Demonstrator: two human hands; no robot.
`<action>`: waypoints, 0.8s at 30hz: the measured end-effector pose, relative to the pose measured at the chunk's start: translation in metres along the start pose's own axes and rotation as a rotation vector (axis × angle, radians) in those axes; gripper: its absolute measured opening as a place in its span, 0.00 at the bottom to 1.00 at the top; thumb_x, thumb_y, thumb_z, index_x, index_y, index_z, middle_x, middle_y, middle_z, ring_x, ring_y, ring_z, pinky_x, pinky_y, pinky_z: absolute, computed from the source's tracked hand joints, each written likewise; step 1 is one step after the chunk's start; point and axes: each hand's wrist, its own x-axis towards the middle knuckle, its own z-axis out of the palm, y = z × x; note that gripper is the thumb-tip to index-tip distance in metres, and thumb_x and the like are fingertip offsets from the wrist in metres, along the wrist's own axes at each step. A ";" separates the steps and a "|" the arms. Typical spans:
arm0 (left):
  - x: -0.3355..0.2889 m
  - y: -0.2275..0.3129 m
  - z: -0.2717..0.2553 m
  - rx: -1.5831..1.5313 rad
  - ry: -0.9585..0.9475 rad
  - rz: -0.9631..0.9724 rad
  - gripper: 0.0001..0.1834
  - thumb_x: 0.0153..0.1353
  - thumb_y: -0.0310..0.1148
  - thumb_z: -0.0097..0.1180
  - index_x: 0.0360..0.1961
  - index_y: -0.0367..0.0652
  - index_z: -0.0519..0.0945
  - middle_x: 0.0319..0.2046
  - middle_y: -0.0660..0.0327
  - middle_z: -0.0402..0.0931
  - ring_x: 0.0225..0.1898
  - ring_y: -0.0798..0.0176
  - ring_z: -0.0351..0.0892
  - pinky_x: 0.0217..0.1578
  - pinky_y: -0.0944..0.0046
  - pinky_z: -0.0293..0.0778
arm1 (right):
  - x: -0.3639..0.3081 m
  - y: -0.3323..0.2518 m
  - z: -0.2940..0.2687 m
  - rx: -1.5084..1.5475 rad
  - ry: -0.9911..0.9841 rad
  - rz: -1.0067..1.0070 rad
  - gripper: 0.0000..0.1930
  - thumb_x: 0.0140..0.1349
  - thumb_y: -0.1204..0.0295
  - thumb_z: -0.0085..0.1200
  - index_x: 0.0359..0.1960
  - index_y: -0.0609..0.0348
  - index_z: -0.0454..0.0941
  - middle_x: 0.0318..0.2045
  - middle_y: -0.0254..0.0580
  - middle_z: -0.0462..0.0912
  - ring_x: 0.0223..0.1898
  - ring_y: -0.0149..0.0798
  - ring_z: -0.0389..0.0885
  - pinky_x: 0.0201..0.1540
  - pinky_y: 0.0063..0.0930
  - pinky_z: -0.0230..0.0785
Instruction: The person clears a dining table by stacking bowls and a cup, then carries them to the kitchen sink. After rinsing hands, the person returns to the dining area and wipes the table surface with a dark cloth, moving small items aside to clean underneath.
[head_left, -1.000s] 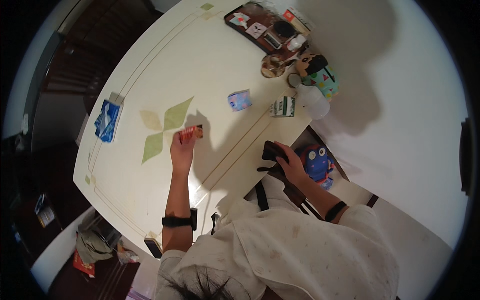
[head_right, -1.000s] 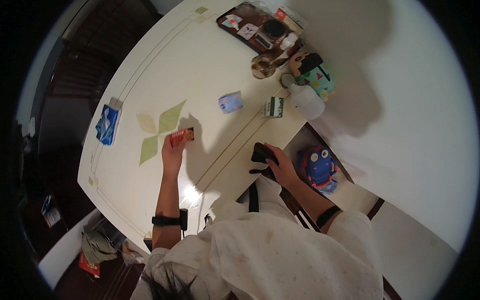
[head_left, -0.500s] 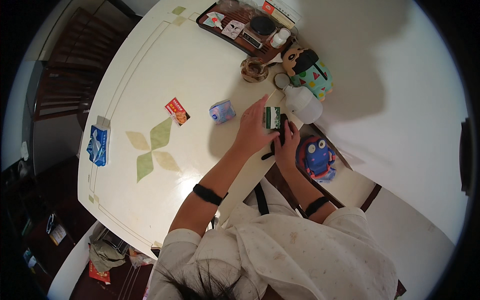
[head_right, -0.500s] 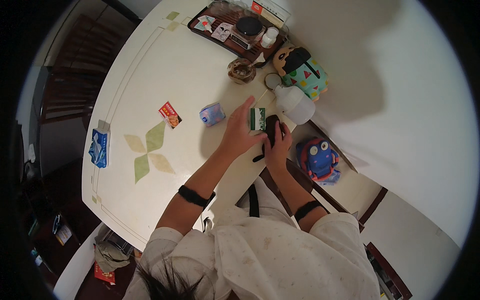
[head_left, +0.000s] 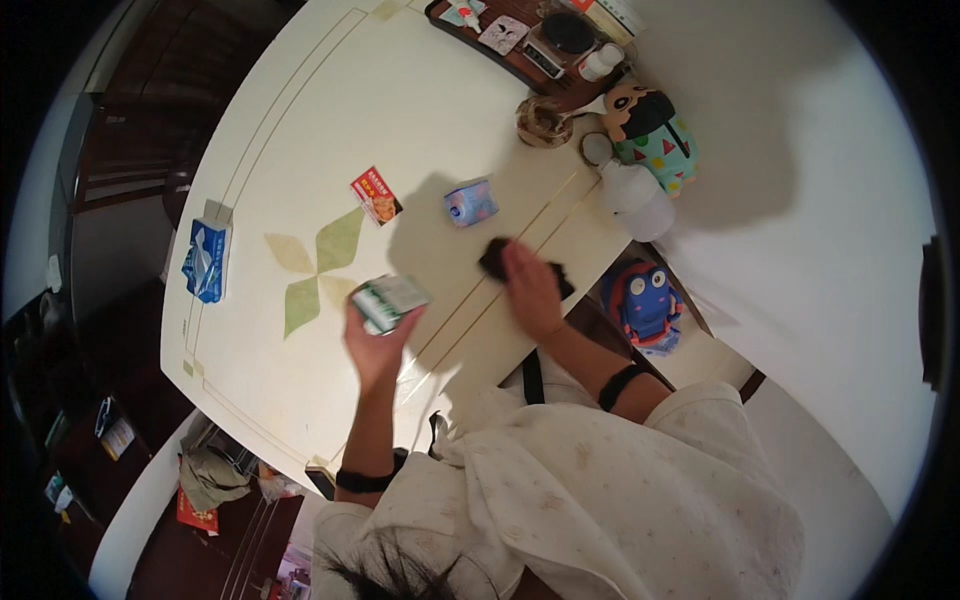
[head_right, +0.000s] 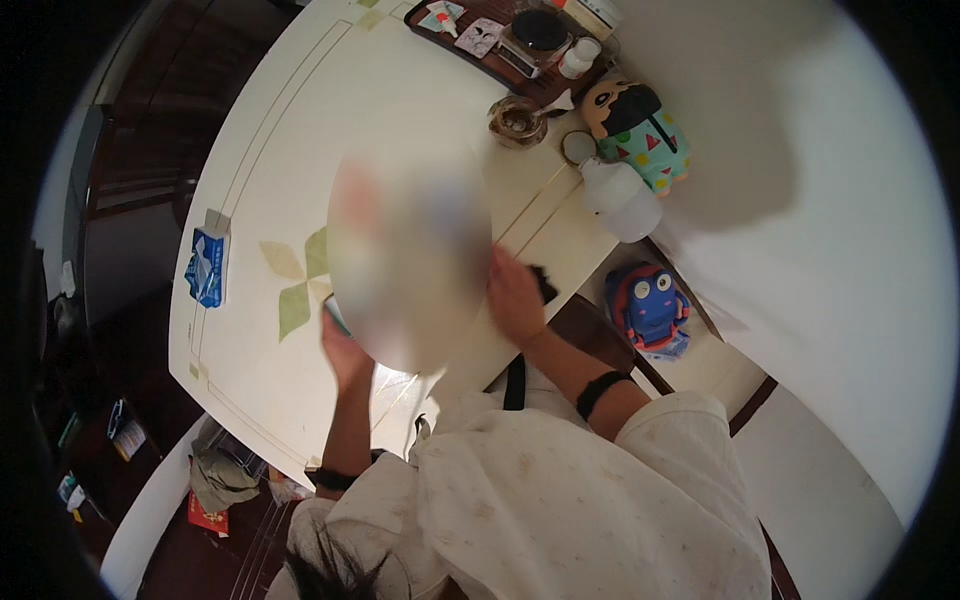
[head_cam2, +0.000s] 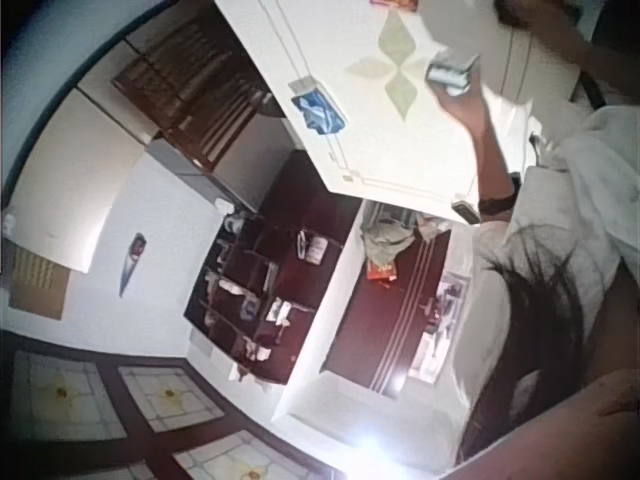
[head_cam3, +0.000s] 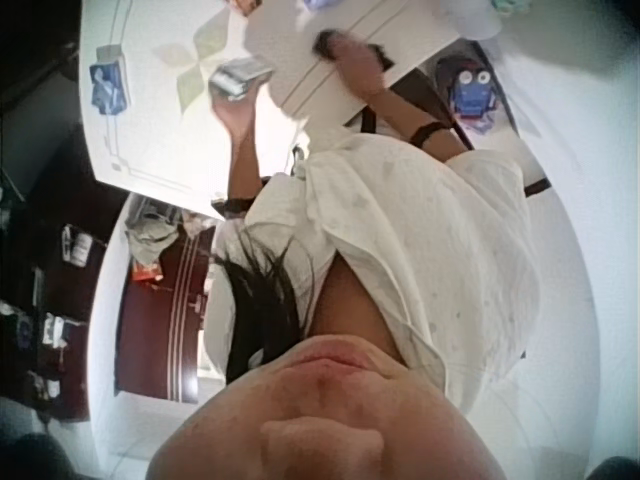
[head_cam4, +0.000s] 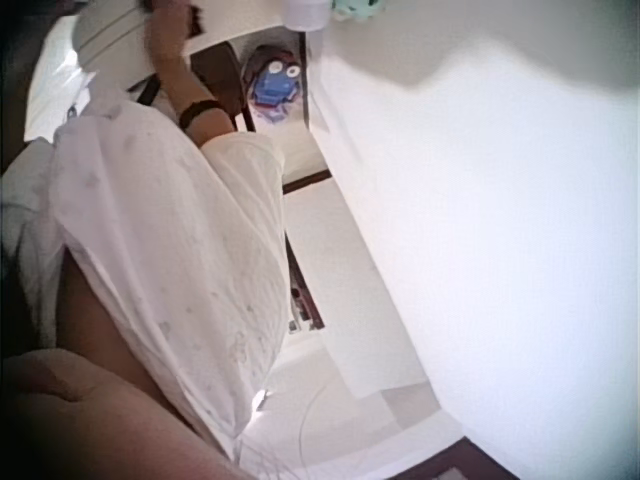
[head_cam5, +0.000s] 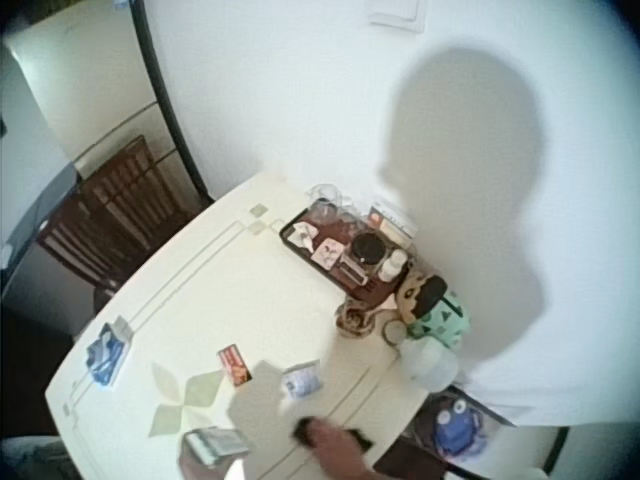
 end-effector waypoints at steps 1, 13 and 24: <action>-0.005 -0.005 -0.020 -0.042 0.068 -0.140 0.36 0.50 0.21 0.81 0.59 0.35 0.75 0.54 0.55 0.82 0.53 0.61 0.82 0.54 0.60 0.81 | -0.010 -0.022 0.013 0.087 0.026 -0.115 0.33 0.61 0.76 0.58 0.70 0.65 0.70 0.72 0.50 0.69 0.72 0.53 0.68 0.73 0.44 0.63; -0.055 -0.034 -0.113 0.038 0.362 -0.150 0.36 0.53 0.19 0.78 0.61 0.33 0.71 0.58 0.51 0.78 0.57 0.59 0.80 0.58 0.61 0.79 | 0.076 -0.079 0.037 0.530 -0.022 0.331 0.16 0.71 0.66 0.61 0.54 0.62 0.82 0.46 0.50 0.79 0.52 0.53 0.76 0.55 0.49 0.66; -0.106 -0.056 -0.134 -0.043 0.485 -0.250 0.37 0.54 0.19 0.77 0.62 0.34 0.70 0.61 0.51 0.78 0.60 0.58 0.79 0.60 0.59 0.78 | 0.046 -0.144 0.073 0.016 0.009 -0.358 0.29 0.65 0.74 0.51 0.70 0.63 0.70 0.50 0.47 0.80 0.50 0.48 0.80 0.52 0.42 0.72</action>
